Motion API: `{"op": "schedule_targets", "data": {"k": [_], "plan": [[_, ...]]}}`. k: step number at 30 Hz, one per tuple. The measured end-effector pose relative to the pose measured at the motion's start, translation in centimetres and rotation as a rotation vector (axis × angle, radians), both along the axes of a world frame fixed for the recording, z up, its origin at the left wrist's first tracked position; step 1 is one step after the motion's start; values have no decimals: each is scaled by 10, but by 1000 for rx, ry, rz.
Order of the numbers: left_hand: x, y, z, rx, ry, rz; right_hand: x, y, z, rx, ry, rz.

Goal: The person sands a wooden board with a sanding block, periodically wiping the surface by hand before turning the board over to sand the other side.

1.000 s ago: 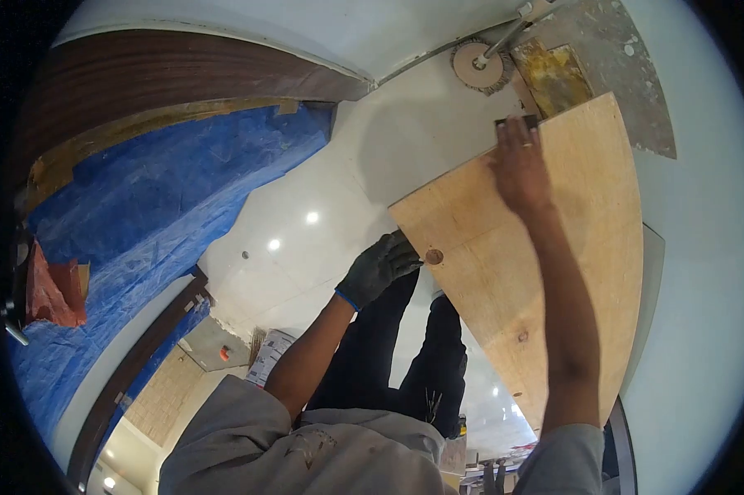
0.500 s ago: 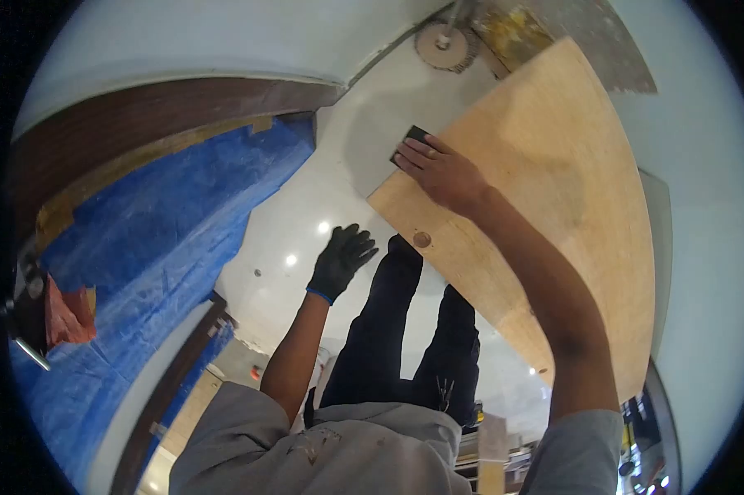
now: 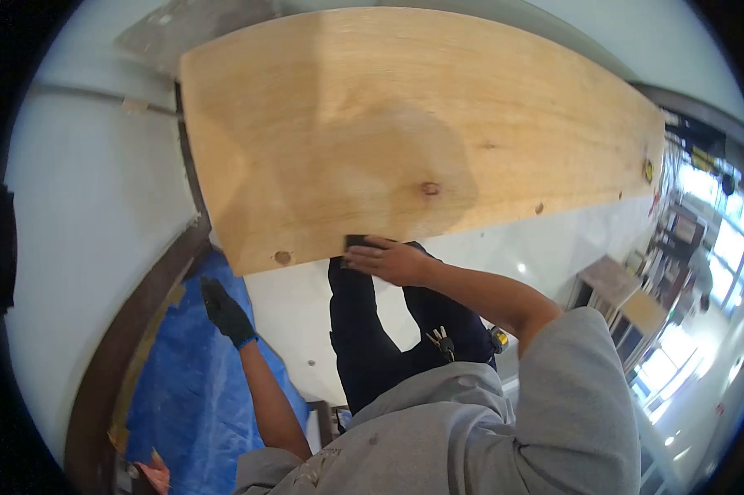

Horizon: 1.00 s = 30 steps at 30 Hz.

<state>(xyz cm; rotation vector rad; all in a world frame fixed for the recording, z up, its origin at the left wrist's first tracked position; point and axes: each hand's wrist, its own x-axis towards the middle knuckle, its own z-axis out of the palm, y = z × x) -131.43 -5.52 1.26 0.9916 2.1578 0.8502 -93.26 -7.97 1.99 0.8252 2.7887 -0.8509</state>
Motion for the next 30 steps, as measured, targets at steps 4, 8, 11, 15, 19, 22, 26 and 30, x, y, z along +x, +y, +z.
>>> {"op": "schedule_targets", "data": {"k": [4, 8, 11, 15, 19, 22, 26, 30], "plan": [[134, 88, 36, 96, 38, -535, 118, -66, 19, -224, -50, -1116], [277, 151, 25, 464, 276, -1347, 171, -109, 9, 213, -288, -2116], [363, 171, 5, 613, 308, -1739, 119, -84, -50, 265, 102, -2438], [396, 158, -18, 629, 549, -1928, -30, 13, -45, 304, 371, -2689], [408, 143, -23, 766, 664, -1925, -71, 25, -33, 216, 491, -2823], [398, 149, -32, 810, 702, -1934, -20, 27, -54, 348, 372, -2916], [407, 141, -25, 750, 769, -1955, 122, -27, -56, 634, 155, -2747], [408, 142, -17, 687, 739, -1958, 86, -12, -32, 328, -183, -2093]]}}
